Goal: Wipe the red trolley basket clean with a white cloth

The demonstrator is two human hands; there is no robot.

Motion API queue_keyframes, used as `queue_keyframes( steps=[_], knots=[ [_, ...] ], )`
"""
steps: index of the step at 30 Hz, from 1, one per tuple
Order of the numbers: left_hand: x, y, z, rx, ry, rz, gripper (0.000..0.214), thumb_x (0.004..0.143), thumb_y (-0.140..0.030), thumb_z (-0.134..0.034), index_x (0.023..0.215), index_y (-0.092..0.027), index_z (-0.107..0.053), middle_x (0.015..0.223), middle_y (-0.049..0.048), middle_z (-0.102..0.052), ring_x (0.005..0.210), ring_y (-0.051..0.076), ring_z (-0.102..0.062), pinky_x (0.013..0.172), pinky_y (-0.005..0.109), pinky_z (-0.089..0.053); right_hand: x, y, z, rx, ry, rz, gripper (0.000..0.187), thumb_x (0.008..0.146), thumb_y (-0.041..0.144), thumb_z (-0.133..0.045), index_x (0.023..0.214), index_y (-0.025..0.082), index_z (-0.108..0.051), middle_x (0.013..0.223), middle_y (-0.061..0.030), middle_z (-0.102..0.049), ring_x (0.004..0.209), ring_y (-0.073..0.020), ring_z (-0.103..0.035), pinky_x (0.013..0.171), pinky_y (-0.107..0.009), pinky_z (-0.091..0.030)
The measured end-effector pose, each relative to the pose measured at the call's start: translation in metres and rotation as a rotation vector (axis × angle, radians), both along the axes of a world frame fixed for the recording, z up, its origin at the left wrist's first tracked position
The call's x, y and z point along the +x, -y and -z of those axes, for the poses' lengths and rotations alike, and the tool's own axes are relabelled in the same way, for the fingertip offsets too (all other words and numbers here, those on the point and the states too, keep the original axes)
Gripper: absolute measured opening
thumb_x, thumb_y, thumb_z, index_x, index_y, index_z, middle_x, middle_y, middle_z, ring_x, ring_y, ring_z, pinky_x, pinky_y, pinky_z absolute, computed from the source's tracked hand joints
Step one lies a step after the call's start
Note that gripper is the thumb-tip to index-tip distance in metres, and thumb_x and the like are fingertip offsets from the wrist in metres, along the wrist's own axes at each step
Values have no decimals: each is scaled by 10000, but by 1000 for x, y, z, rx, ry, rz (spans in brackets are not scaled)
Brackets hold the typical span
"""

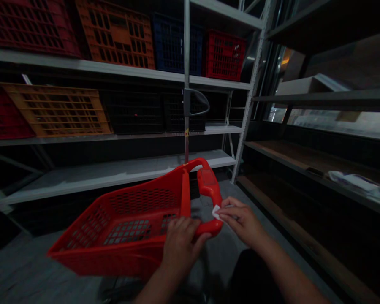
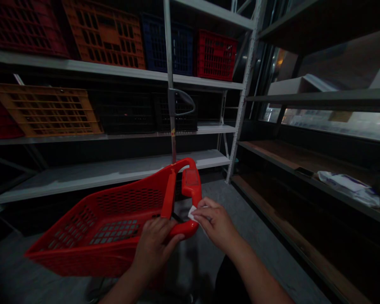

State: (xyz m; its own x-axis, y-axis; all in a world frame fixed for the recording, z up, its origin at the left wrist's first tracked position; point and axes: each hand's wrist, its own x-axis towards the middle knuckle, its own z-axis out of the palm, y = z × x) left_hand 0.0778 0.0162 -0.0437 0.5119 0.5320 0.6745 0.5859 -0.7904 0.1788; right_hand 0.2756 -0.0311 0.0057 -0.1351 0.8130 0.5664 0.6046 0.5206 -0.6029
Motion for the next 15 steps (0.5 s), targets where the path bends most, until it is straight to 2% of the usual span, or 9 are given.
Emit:
queue_keyframes(
  steps=[4,6,11,13,15],
  knots=[
    [-8,-2,2,25,18,3,282,809,-436,-537,920,-187,-606,831,50,-630,792,196,-553,728,353,-380,3,-18,-6,22,34,54,183,856,171,-517,881,197,-696,840,-30,-565,792,-136,-558,721,-256,-441],
    [-10,-3,1,30,13,1,280,809,-436,-534,913,-187,-607,820,50,-625,780,193,-550,719,344,-378,0,-15,-9,17,56,45,185,863,172,-507,875,193,-691,846,-31,-569,794,-136,-558,721,-256,-439],
    [-14,-2,-2,38,14,33,284,808,-442,-532,916,-189,-603,782,44,-611,746,184,-545,694,333,-374,-11,10,-19,-62,190,-114,175,870,185,-509,906,214,-678,876,-22,-592,823,-132,-565,740,-254,-423],
    [-16,-1,-2,41,22,45,286,809,-445,-529,908,-187,-604,777,45,-611,741,180,-546,691,331,-374,-11,7,-20,-58,241,-109,181,874,184,-499,886,209,-678,885,-26,-596,818,-132,-566,735,-255,-419],
    [-17,-1,-2,37,25,45,280,810,-439,-529,903,-186,-604,779,48,-613,745,181,-549,695,334,-375,-6,-7,-17,-30,287,-52,184,870,171,-498,864,205,-679,890,-30,-594,817,-134,-567,727,-256,-415]
  ],
)
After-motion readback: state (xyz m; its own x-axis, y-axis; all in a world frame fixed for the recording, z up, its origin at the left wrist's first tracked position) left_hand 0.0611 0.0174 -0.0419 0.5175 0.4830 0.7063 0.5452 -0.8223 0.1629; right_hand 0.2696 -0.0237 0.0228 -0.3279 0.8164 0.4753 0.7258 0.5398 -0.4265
